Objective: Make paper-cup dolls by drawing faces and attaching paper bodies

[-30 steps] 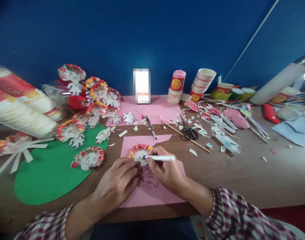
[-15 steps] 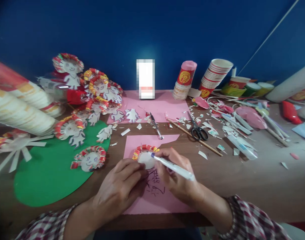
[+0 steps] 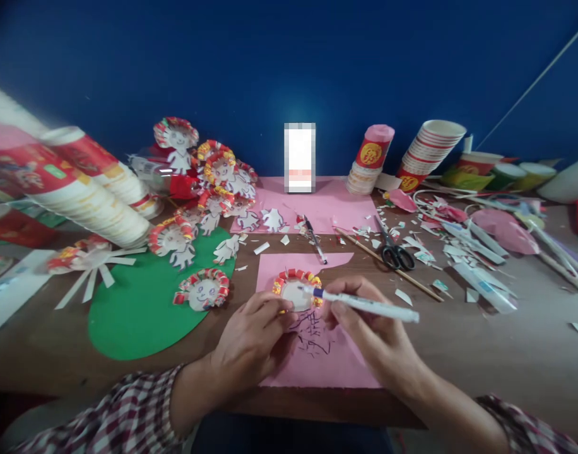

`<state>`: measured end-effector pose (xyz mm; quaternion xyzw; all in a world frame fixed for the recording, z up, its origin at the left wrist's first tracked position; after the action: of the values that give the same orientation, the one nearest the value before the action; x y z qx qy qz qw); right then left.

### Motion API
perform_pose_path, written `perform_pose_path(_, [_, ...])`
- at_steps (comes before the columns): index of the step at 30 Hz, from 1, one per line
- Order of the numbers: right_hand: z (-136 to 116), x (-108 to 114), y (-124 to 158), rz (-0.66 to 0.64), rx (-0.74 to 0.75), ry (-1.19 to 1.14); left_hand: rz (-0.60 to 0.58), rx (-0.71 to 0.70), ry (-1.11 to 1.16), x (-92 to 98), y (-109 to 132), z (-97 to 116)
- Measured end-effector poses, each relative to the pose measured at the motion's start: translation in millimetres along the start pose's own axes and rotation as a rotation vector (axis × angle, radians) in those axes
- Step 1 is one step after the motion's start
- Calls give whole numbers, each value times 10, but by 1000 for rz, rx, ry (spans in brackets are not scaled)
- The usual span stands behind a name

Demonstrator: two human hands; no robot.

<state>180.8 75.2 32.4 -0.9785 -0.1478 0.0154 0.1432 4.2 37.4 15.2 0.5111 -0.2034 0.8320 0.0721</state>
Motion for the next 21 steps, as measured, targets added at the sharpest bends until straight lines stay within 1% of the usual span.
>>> perform_pose_path(2, [62,-46,123,-57,-90,1,-21,1,-10,6,2,6])
perform_pose_path(3, [93,-35,174,-62,-114,9,-27,4,-17,11,2,9])
perform_pose_path(5, [158,43,245,-30,-161,22,-37,11,-33,18,3,11])
perform_pose_path(7, [191,157,267,44,-187,25,-39,9,-38,19,4,13])
perform_pose_path(10, [118,272,198,165,-154,61,-18,-15,-26,21,3,24])
perform_pose_path(12, [1,257,97,210,-92,123,3,-28,-15,26,1,30])
perform_pose_path(13, [-57,218,38,211,-63,159,12,-31,-12,27,0,31])
perform_pose_path(15, [-146,84,-79,151,7,203,26,-33,-10,27,-2,29])
perform_pose_path(17, [-160,-54,-160,68,49,258,48,-43,-9,27,-3,28])
perform_pose_path(19, [-120,-152,-196,-1,111,327,72,-61,-4,30,-4,31])
perform_pose_path(21, [-28,-200,-196,-62,134,416,82,-73,1,34,-7,34])
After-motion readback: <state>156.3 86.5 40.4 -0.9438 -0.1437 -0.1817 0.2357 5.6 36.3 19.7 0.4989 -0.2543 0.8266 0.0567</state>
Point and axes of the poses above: each hand's wrist, its own y-axis away from the middle knuckle, its own x-axis out of the back of the hand, z = x × y, the point moved 5 cm from there along -y, towards the middle knuckle, and after that the axes turned 11 degrees about x, right-handed, at the moved point
